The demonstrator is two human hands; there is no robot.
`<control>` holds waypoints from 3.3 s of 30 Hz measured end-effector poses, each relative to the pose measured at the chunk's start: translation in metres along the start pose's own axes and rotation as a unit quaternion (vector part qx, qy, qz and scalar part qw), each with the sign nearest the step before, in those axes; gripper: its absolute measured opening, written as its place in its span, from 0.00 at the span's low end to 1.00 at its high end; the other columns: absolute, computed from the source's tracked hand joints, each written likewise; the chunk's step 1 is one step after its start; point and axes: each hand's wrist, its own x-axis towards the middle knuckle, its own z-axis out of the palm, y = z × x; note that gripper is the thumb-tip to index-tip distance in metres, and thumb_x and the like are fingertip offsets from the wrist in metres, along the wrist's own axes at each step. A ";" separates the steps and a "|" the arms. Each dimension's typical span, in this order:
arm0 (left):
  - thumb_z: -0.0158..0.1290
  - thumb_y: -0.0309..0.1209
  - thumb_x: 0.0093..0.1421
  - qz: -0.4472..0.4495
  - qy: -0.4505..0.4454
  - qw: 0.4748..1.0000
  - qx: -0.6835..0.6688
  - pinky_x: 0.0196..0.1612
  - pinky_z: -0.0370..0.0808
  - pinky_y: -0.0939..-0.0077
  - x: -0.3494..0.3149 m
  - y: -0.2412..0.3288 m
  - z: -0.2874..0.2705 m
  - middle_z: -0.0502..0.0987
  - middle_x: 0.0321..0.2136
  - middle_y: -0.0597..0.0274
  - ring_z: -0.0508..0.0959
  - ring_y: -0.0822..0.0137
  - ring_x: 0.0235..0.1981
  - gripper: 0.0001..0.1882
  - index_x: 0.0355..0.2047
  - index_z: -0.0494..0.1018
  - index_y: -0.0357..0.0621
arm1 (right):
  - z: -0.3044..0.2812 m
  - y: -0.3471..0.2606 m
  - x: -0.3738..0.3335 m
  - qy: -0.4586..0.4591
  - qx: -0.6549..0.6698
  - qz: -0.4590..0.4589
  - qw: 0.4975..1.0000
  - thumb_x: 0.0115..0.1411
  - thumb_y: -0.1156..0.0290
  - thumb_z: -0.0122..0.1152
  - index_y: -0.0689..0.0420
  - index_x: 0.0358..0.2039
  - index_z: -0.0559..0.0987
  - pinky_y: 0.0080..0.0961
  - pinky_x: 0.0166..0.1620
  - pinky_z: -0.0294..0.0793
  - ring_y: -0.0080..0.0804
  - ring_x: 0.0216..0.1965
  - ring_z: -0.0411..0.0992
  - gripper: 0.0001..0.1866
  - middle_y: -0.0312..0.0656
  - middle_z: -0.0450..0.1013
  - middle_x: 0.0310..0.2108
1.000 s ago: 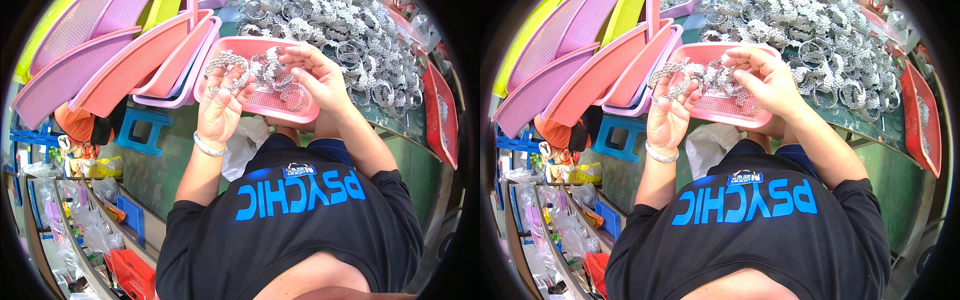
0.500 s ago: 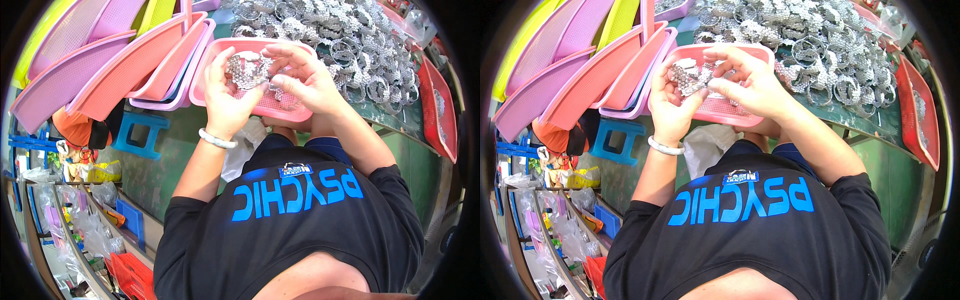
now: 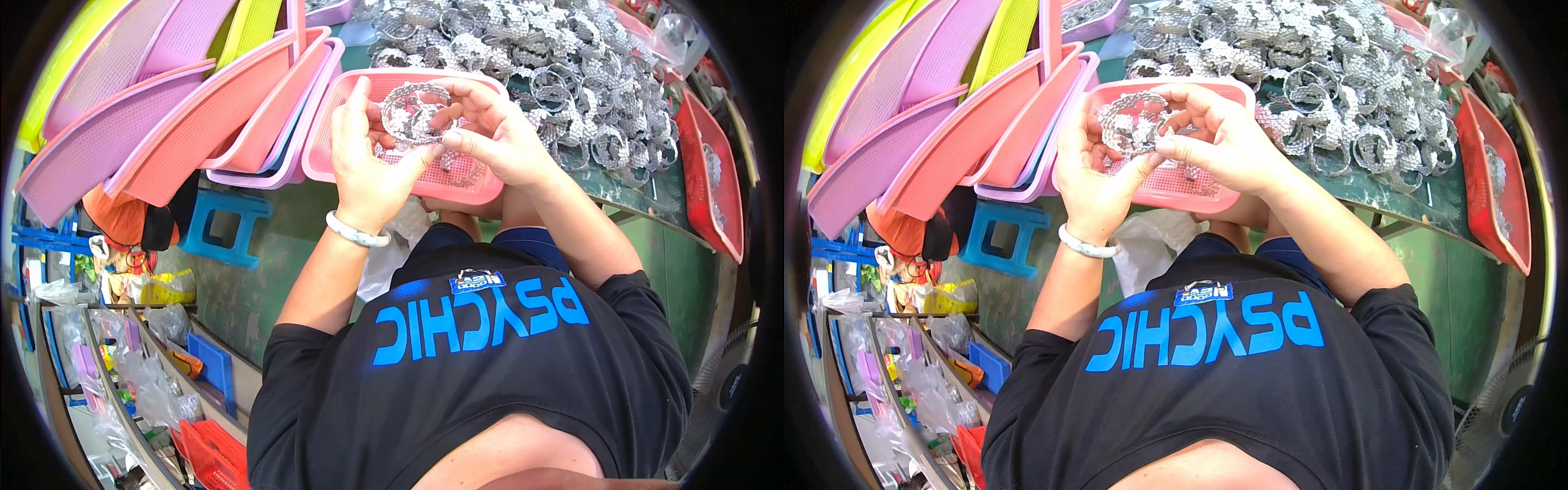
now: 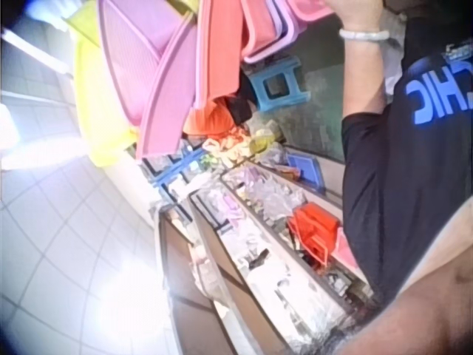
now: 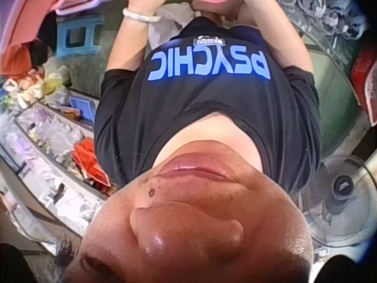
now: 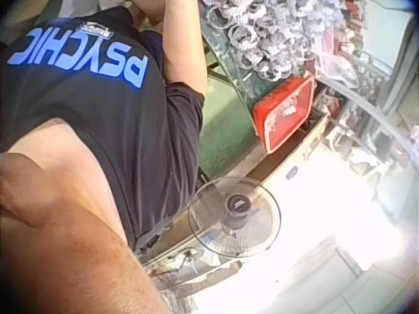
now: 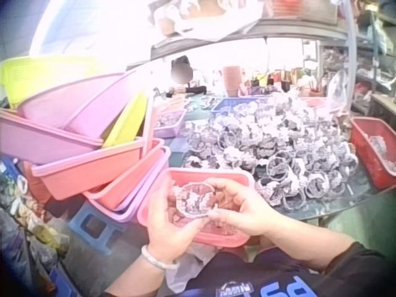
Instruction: The person repeatedly picks up small silver metal mesh objects from a pink basket, inspects them by turning them over in their hands, and places them back into the basket. The person occasionally passes an item to a coworker across the table.
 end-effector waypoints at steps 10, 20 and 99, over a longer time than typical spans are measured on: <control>0.70 0.35 0.31 0.063 0.001 0.990 0.127 0.29 0.67 0.83 -0.037 0.001 -0.058 0.66 0.34 0.62 0.68 0.74 0.28 0.34 0.41 0.70 0.39 | 0.001 -0.009 -0.001 -0.026 -0.148 -0.013 0.989 0.54 0.78 0.54 0.61 0.54 0.64 0.26 0.49 0.67 0.27 0.47 0.66 0.25 0.41 0.65 0.52; 0.67 0.43 0.38 -0.462 0.043 0.866 0.188 0.30 0.73 0.75 -0.229 -0.154 -0.099 0.75 0.33 0.58 0.74 0.68 0.27 0.30 0.36 0.72 0.33 | -0.024 0.002 -0.022 0.045 -0.107 0.020 0.993 0.57 0.78 0.51 0.62 0.53 0.66 0.20 0.48 0.65 0.24 0.45 0.67 0.21 0.42 0.68 0.49; 0.48 0.29 0.59 -0.528 -0.356 0.763 -0.111 0.33 0.74 0.78 -0.069 -0.048 -0.102 0.76 0.34 0.59 0.76 0.71 0.32 0.14 0.43 0.69 0.34 | -0.046 0.032 0.096 -0.277 -0.576 -0.019 0.769 0.43 0.85 0.52 0.56 0.42 0.73 0.34 0.38 0.73 0.45 0.38 0.72 0.23 0.42 0.73 0.37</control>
